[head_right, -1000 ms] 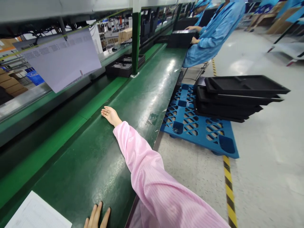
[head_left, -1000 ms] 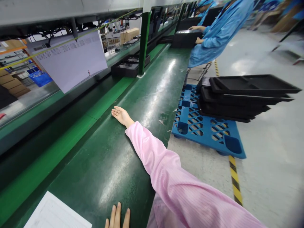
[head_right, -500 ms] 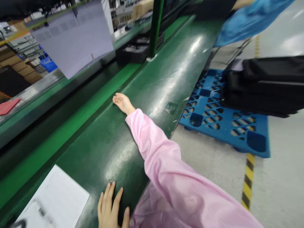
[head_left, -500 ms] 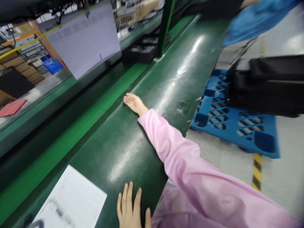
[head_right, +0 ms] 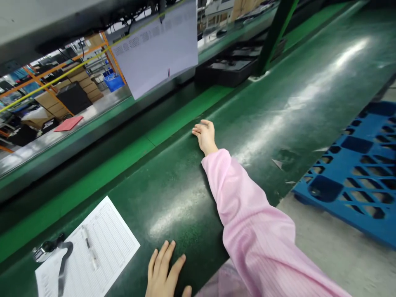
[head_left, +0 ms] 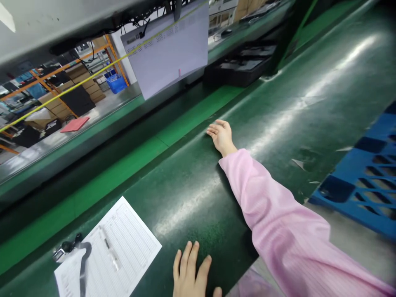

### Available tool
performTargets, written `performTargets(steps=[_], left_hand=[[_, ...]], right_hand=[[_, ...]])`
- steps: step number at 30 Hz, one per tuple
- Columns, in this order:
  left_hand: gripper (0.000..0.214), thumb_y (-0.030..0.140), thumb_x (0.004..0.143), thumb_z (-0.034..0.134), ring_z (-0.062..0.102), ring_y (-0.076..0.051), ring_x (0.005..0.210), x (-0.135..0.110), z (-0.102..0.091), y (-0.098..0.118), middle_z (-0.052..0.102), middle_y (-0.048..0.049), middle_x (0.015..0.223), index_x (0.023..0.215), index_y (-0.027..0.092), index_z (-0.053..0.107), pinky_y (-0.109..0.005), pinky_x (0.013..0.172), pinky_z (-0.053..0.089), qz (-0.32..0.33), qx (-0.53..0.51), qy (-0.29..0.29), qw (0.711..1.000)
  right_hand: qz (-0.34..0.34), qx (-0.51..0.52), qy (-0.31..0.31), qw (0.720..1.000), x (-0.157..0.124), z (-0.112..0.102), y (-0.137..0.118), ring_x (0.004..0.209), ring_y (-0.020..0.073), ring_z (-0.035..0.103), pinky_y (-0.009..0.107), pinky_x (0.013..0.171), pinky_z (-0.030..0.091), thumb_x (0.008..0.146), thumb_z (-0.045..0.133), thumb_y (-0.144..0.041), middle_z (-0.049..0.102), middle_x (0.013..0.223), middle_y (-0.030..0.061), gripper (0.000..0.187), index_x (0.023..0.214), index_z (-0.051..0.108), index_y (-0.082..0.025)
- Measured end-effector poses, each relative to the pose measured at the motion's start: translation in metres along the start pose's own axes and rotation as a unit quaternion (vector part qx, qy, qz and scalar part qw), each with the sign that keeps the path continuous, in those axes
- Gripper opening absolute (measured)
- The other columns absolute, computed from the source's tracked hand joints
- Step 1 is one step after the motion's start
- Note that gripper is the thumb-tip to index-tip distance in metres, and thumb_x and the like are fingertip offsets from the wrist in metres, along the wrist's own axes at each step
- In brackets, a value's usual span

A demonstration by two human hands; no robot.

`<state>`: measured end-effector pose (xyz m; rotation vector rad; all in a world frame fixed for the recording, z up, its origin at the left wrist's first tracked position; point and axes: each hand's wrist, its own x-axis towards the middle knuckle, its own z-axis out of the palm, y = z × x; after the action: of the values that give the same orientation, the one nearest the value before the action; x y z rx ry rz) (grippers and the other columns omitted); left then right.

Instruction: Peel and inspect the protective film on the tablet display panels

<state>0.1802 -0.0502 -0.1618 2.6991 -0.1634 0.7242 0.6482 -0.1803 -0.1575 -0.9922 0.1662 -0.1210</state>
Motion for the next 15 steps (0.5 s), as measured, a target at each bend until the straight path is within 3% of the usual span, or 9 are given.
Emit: performTargets(steps=[8, 15], left_hand=[[0.042, 0.05, 0.097, 0.041, 0.056, -0.019, 0.134, 0.003, -0.009, 0.007, 0.066, -0.0035, 0.137, 0.116, 0.028, 0.07, -0.039, 0.111, 0.044, -0.009, 0.027, -0.025, 0.999], [0.048, 0.052, 0.099, 0.033, 0.059, -0.014, 0.13, 0.005, 0.002, 0.006, 0.073, -0.0022, 0.125, 0.105, 0.028, 0.075, -0.028, 0.123, 0.027, 0.0, 0.007, 0.055, 0.998]], right_hand=[[-0.109, -0.146, 0.085, 0.98, 0.03, -0.019, 0.004, 0.087, 0.0087, 0.056, 0.02, 0.071, 0.054, 0.096, 0.06, -0.027, 0.055, 0.108, 0.0065, 0.034, 0.125, 0.051, -0.012], [-0.162, -0.271, 0.132, 0.94, 0.058, -0.031, -0.003, 0.098, 0.0125, 0.055, 0.03, 0.088, 0.054, 0.092, 0.064, -0.025, 0.053, 0.119, 0.0085, 0.035, 0.122, 0.053, -0.011]])
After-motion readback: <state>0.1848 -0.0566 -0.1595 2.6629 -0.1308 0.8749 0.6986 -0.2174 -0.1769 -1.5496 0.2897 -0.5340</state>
